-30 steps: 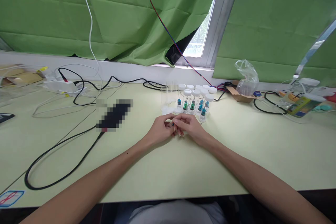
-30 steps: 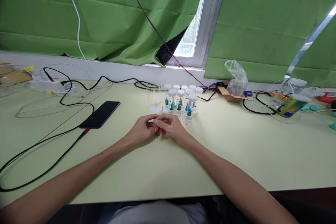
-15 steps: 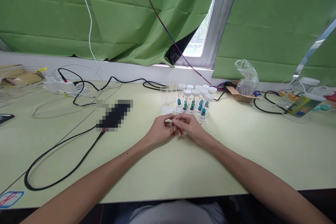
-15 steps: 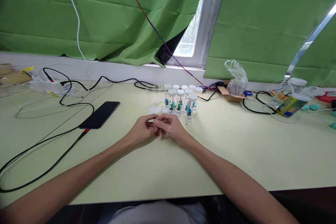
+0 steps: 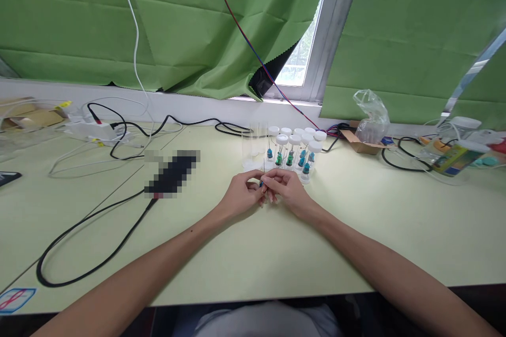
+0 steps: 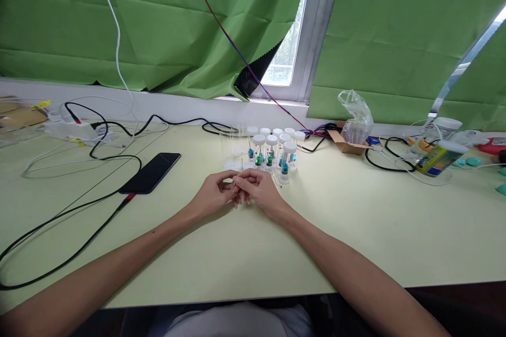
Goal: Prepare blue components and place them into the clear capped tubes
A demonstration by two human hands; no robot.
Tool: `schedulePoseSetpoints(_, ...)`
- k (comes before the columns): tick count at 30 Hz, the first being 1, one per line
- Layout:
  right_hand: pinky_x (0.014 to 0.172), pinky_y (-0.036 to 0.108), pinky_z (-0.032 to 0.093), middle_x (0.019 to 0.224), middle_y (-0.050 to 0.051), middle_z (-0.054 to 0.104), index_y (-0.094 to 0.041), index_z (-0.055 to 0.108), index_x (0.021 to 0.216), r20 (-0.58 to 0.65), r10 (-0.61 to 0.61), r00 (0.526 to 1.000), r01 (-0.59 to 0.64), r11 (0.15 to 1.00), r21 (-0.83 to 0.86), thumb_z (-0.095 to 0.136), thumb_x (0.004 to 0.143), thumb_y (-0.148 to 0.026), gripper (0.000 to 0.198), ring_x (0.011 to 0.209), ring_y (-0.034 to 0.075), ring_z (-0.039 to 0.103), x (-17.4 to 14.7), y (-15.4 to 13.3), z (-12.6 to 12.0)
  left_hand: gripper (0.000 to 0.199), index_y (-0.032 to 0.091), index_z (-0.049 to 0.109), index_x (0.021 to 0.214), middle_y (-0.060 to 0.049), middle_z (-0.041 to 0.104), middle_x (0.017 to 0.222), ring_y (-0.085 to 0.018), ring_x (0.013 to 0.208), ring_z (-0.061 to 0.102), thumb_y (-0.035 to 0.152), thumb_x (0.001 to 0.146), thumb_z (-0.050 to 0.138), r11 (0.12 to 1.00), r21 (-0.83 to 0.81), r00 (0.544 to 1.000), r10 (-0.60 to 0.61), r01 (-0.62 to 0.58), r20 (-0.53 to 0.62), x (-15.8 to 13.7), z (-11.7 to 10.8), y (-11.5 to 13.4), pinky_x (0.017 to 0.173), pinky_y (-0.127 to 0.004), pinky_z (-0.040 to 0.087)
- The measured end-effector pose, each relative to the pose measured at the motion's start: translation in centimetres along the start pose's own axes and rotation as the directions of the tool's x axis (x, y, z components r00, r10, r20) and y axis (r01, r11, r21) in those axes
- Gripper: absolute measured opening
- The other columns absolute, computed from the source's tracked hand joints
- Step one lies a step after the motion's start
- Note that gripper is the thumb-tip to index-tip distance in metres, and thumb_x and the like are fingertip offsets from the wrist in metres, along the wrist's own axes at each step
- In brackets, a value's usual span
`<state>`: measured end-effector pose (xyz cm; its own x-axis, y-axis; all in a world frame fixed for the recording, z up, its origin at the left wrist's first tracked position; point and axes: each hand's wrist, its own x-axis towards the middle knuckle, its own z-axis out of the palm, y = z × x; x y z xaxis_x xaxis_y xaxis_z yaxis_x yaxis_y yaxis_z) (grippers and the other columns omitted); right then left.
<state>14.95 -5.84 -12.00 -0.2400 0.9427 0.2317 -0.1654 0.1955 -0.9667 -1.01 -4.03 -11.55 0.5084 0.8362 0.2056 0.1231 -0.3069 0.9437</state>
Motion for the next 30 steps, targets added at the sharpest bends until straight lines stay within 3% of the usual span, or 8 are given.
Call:
schedulePoseSetpoints(5, 0.046, 0.026, 0.042, 0.064, 0.001, 0.063, -0.018, 0.063, 0.077, -0.186, -0.122, 0.975, 0.103, 0.989, -0.107, 0.069, 0.081, -0.045, 0.028, 0.047, 0.011, 0.052, 0.2, 0.1, -0.1, 0.026, 0.018, 0.065, 0.096, -0.001, 0.066, 0.064, -0.016, 0.054, 0.063, 0.039, 0.081, 0.064, 0.994, 0.093, 0.992, -0.040, 0.051, -0.119, 0.1, -0.2, -0.1, 0.056, -0.028, 0.051)
schedulePoseSetpoints(10, 0.046, 0.026, 0.041, 0.076, 0.005, 0.069, -0.018, 0.065, 0.084, -0.302, -0.155, 0.941, 0.096, 0.974, -0.204, 0.067, 0.083, -0.044, 0.026, 0.048, 0.011, 0.053, 0.4, 0.3, -0.6, 0.026, 0.018, 0.064, 0.098, -0.001, 0.066, 0.060, -0.019, 0.057, 0.067, 0.038, 0.081, 0.065, 0.987, 0.148, 0.968, -0.024, 0.063, -0.251, 0.3, -0.5, -0.6, 0.061, -0.029, 0.051)
schedulePoseSetpoints(16, 0.050, 0.027, 0.046, 0.094, 0.009, 0.073, -0.017, 0.067, 0.094, -0.259, -0.160, 0.953, 0.084, 0.956, -0.282, 0.061, 0.087, -0.043, 0.027, 0.048, 0.010, 0.054, 0.3, 0.4, -0.7, 0.029, 0.019, 0.063, 0.103, -0.003, 0.069, 0.070, -0.020, 0.065, 0.069, 0.039, 0.082, 0.064, 0.995, 0.096, 0.968, 0.013, 0.012, -0.249, 0.1, -0.5, -0.5, 0.064, -0.030, 0.055)
schedulePoseSetpoints(30, 0.051, 0.025, 0.045, 0.071, 0.002, 0.066, -0.018, 0.067, 0.088, -0.189, -0.229, 0.955, 0.129, 0.894, -0.429, 0.053, 0.092, -0.041, 0.027, 0.049, 0.011, 0.053, -0.2, 0.0, -0.2, 0.031, 0.017, 0.065, 0.106, 0.000, 0.063, 0.062, -0.016, 0.056, 0.063, 0.035, 0.080, 0.064, 0.988, 0.155, 0.958, 0.047, -0.003, -0.283, -0.2, -0.3, 0.9, 0.059, -0.026, 0.048)
